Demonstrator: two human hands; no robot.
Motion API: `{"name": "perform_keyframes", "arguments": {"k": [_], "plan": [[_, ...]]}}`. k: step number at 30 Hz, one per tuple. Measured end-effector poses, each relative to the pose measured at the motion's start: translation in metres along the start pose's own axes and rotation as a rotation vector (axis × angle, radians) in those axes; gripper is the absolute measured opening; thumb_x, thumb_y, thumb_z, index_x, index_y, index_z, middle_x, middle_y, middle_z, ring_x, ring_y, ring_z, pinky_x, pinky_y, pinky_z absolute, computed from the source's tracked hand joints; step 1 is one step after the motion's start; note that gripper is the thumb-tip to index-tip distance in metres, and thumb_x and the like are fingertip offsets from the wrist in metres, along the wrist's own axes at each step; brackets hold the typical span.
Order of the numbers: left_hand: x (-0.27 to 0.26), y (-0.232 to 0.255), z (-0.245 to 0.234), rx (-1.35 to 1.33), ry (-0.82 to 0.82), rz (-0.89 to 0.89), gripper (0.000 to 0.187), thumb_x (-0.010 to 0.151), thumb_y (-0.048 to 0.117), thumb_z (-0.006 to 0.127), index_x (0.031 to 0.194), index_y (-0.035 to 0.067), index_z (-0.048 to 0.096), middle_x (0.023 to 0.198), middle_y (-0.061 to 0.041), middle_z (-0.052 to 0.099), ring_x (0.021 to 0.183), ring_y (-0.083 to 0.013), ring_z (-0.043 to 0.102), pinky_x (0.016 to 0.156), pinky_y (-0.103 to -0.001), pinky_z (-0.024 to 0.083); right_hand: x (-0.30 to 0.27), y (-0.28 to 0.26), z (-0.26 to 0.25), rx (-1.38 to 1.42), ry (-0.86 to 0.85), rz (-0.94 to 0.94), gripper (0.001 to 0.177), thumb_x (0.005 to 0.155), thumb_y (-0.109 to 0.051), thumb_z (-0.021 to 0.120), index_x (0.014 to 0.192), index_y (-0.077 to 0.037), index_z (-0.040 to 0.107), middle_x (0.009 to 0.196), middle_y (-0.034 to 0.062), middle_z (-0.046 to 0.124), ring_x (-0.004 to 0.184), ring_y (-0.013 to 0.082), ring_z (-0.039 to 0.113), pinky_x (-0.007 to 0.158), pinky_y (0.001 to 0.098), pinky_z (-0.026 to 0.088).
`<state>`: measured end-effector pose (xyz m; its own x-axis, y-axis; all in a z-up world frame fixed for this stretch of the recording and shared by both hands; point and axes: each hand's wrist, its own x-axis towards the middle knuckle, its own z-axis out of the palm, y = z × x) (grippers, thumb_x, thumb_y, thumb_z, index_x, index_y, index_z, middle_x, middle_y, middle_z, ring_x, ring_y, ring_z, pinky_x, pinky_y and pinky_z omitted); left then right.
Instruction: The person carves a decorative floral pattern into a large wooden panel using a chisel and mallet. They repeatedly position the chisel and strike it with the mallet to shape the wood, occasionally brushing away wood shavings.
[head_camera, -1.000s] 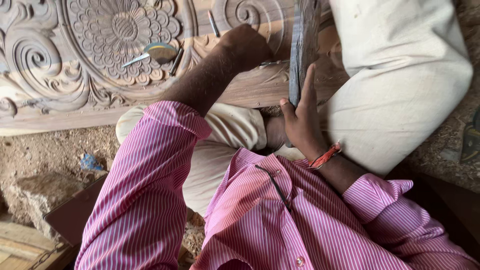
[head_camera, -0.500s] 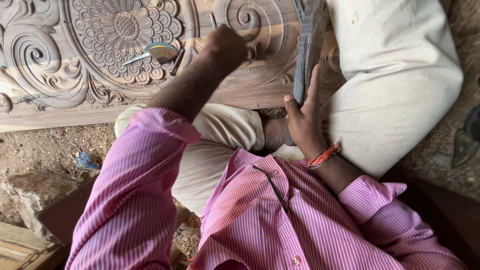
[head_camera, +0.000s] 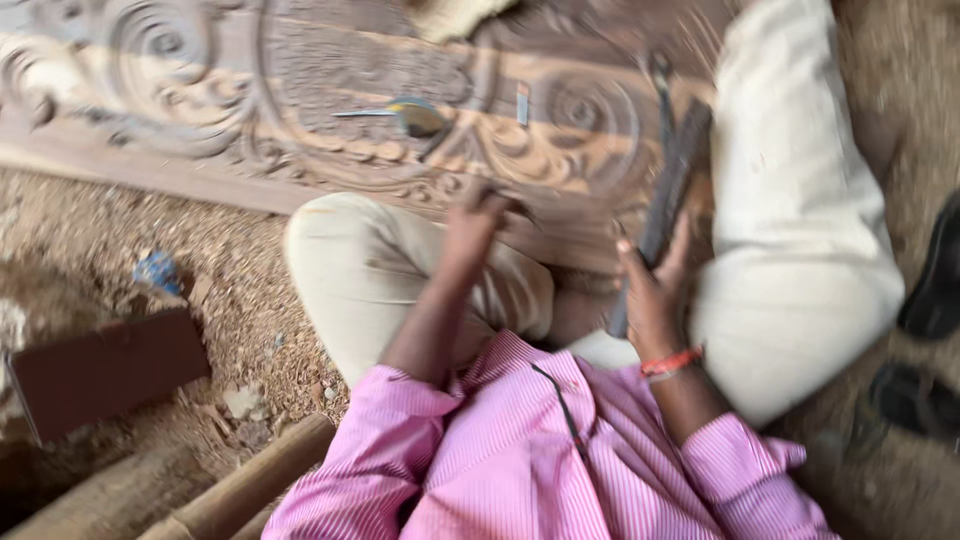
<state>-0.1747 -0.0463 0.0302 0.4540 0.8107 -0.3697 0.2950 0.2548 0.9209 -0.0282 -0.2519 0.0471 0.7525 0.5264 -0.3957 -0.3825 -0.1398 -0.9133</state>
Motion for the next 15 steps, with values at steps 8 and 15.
{"name": "perform_keyframes", "arguments": {"k": [8, 15], "plan": [[0.020, -0.022, 0.020, 1.048, 0.535, 0.744, 0.035, 0.089, 0.009, 0.056, 0.123, 0.001, 0.058, 0.126, -0.021, 0.069, 0.115, -0.0407, 0.071, 0.095, -0.043, 0.060, -0.011, 0.002, 0.012, -0.135, 0.016, -0.090, 0.088, 0.095, -0.002, 0.065, 0.168, -0.016, 0.019, 0.107, 0.0033, 0.059, 0.070, 0.0105, 0.056, 0.056, 0.0275, 0.049], [0.003, -0.046, 0.051, 0.689, -0.561, 0.278, 0.038, 0.088, 0.026, 0.064, 0.120, 0.007, 0.071, 0.117, -0.022, 0.072, 0.109, -0.0401, 0.069, 0.093, -0.051, 0.054, 0.005, 0.027, 0.012, -0.125, 0.039, -0.136, 0.090, 0.093, -0.001, 0.067, 0.168, -0.012, 0.018, 0.121, 0.0090, 0.056, 0.080, 0.0126, 0.057, 0.065, 0.0275, 0.050]]}}
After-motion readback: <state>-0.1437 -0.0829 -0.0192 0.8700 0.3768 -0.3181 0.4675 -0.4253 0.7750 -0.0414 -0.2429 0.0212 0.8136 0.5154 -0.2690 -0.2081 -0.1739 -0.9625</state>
